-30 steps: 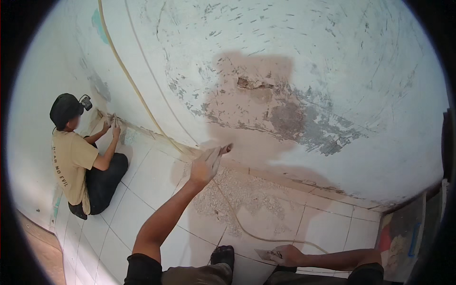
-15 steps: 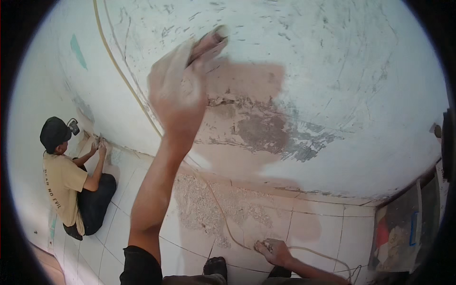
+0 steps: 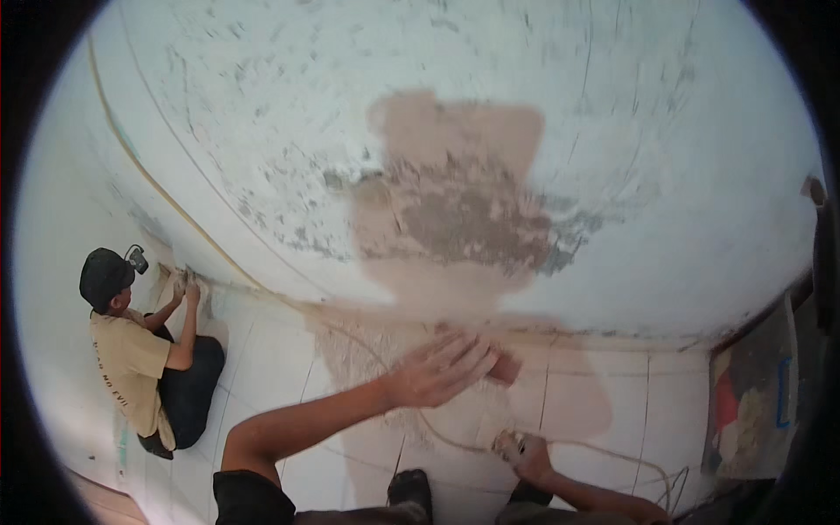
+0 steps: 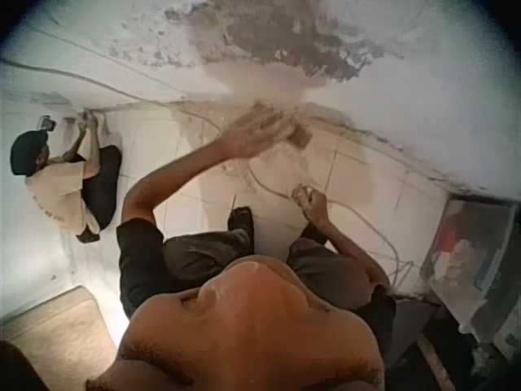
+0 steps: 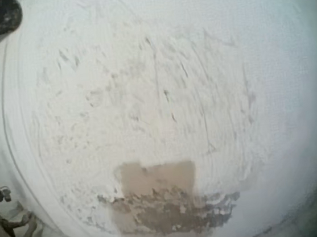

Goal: The person clears plaster debris from the tiled floor by hand and sands the damaged wall using a sanding block and rolled sandpaper.

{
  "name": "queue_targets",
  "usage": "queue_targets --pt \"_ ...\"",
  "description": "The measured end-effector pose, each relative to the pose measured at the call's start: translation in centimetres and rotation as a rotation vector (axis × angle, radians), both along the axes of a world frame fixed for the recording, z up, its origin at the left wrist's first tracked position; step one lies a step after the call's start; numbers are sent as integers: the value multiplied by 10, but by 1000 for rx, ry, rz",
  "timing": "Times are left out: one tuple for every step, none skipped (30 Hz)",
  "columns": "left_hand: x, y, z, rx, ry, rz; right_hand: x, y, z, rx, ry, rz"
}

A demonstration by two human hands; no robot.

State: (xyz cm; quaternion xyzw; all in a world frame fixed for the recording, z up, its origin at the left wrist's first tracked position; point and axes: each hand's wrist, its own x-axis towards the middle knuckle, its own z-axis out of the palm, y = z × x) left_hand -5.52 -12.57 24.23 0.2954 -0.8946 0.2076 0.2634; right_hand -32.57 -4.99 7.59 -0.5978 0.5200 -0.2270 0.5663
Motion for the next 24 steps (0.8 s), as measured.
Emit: queue_targets --pt "-3 -11 30 13 63 30 -1 2 -2 -79 -34 -17" --pt "-9 -31 61 -237 198 168 -1 2 -4 -120 -13 -42" --pt "-4 -54 96 -290 342 249 -1 4 -6 -159 10 -67" --pt "-3 -85 130 -645 317 251 -2 3 -7 -65 -20 -53" --pt "-6 -107 152 -758 419 288 -1 4 -8 -73 2 -40" --pt "-11 -130 171 -875 489 106 -1 3 -9 -61 38 -21" --pt "-21 -133 166 -926 447 92 0 1 -10 -52 102 -23" --pt "-33 -138 155 -938 428 131 1 0 -10 -70 52 -16" --pt "-42 -143 140 -924 399 174 3 -2 -10 -86 29 -31" --pt "-45 -140 118 -888 349 156 4 -4 -10 -108 -14 -32" --pt "-46 -133 90 -776 282 164 5 -5 -10 -93 12 -50" --pt "-45 -127 59 -682 280 84 5 -6 -10 -79 22 -50" --pt "-41 -118 24 -470 255 79 5 -4 -10 -50 63 -37" --pt "-32 -107 -10 -336 129 16 4 -3 -10 -42 11 -38" --pt "-20 -96 -44 -121 -10 9 2 0 -11 -22 -8 -30" --pt "-8 -84 -75 -64 -167 17 0 3 -12 6 -10 -31" --pt "8 -70 -102 98 -284 71 -3 6 -13 -83 19 -18" --pt "23 -52 -125 -13 -247 26 -5 10 -14 -154 51 -14" --pt "34 -32 -142 353 -287 -54 -7 10 -13 -235 63 -7" --pt "45 -18 -154 695 -385 -111 -8 11 -12 -135 -15 -5" --pt "54 -6 -159 605 -294 -180 -9 7 -9 -81 26 -21" --pt "58 9 -161 540 -277 -228 -10 2 -6 -38 55 -34" --pt "59 18 -159 443 -282 -276 -12 -7 0 59 146 -56" --pt "60 26 -153 639 -151 -201 -15 -17 8 -104 12 -131"
